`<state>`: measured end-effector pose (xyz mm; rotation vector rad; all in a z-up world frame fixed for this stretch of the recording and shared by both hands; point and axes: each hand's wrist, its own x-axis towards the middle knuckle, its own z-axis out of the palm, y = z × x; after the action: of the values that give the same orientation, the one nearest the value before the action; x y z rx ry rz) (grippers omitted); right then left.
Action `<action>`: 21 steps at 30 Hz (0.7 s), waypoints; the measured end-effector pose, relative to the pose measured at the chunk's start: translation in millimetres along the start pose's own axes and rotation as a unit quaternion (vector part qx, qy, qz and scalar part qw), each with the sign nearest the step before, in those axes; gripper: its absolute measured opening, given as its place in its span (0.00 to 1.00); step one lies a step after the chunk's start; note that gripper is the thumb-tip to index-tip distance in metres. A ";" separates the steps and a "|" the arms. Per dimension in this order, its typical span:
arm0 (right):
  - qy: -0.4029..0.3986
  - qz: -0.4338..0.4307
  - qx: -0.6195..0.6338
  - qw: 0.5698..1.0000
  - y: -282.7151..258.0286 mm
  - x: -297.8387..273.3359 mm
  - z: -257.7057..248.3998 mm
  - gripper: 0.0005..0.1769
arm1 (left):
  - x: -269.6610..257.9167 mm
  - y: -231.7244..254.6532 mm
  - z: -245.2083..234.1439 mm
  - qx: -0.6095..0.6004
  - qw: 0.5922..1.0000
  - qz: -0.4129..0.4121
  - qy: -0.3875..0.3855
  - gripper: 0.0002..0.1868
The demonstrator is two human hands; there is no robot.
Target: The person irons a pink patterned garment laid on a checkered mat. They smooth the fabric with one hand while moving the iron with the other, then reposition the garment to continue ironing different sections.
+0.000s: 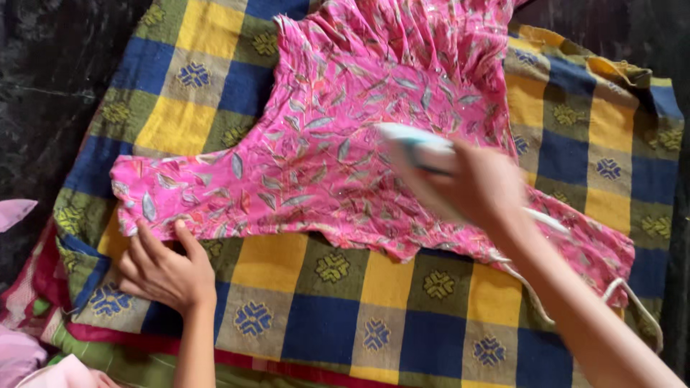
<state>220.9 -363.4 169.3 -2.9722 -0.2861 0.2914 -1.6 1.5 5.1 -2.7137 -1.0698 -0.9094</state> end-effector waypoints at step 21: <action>-0.159 -0.422 -0.092 0.888 -220.0 39.8 73.9 0.14 | 19.2 12.7 3.6 -0.107 0.973 -0.201 0.045 0.12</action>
<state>205.7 -132.7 125.2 -2.6064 -1.6412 0.6426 19.6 4.3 14.5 -2.6281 -1.6244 -1.2588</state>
